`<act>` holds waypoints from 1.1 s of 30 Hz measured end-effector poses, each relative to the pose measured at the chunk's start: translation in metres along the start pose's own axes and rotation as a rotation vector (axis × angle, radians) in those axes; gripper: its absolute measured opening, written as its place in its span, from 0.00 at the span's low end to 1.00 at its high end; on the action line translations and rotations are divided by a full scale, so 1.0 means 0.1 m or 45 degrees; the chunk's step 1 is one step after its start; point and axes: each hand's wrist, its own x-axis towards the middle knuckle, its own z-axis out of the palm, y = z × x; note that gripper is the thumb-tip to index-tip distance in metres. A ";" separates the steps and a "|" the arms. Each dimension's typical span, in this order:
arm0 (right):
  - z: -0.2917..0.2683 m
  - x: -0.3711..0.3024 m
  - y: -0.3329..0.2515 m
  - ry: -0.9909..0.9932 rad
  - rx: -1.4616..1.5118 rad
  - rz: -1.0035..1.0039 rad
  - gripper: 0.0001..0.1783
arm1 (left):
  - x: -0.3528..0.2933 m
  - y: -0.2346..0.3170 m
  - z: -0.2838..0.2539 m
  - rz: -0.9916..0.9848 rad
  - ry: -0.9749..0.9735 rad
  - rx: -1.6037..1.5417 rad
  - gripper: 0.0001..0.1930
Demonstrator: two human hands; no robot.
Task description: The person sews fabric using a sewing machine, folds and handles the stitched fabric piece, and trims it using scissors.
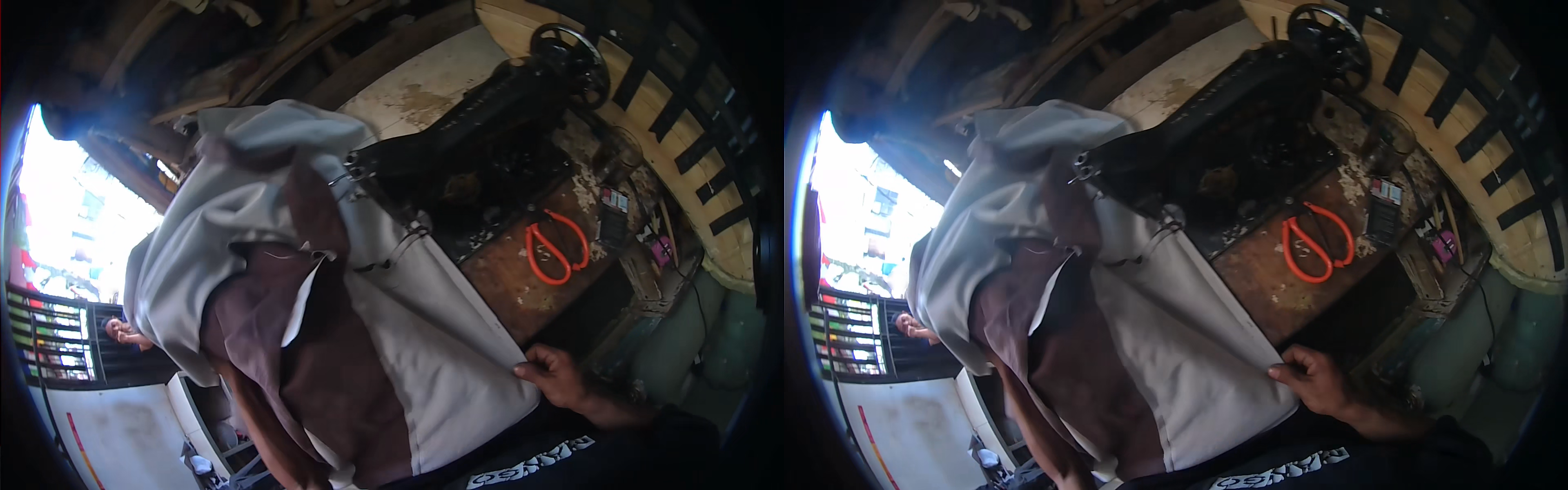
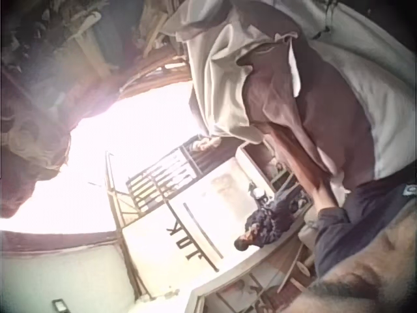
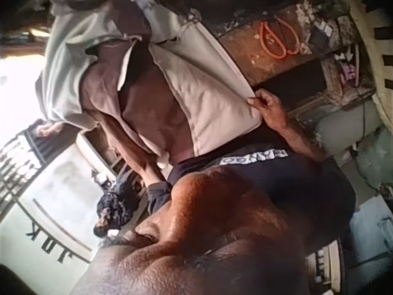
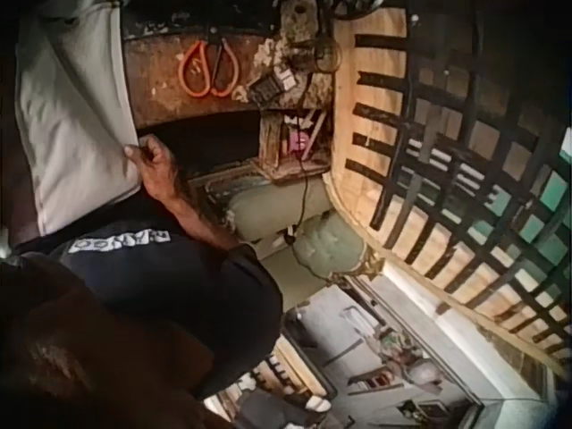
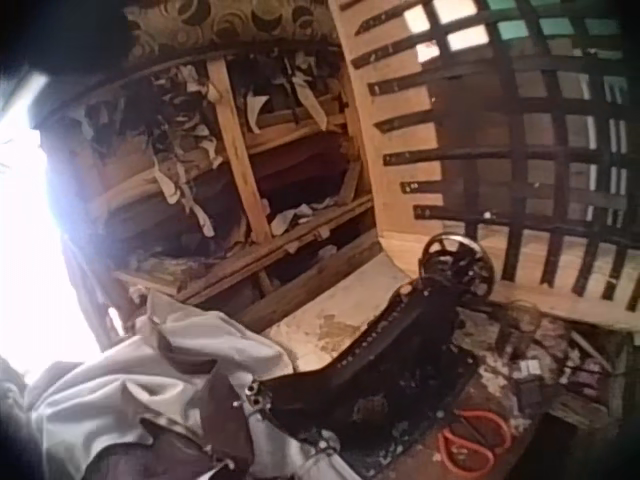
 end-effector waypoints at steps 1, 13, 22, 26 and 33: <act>-0.01 0.00 -0.03 -0.047 -0.079 0.039 0.16 | 0.00 -0.02 0.01 0.014 -0.013 0.033 0.35; 0.05 -0.05 0.01 -0.191 -0.103 0.043 0.19 | -0.74 1.52 -0.05 0.929 0.415 0.274 0.32; -0.05 0.16 -0.47 -0.420 -0.645 -0.205 0.20 | -0.97 2.62 1.41 1.379 -0.021 0.025 0.26; -0.10 0.19 -0.51 -0.481 -0.795 -0.367 0.17 | -0.99 2.61 1.62 1.399 -0.020 0.045 0.29; -0.03 0.13 -0.46 -0.399 -0.847 -0.406 0.16 | -1.03 2.69 1.45 1.348 -0.057 0.085 0.27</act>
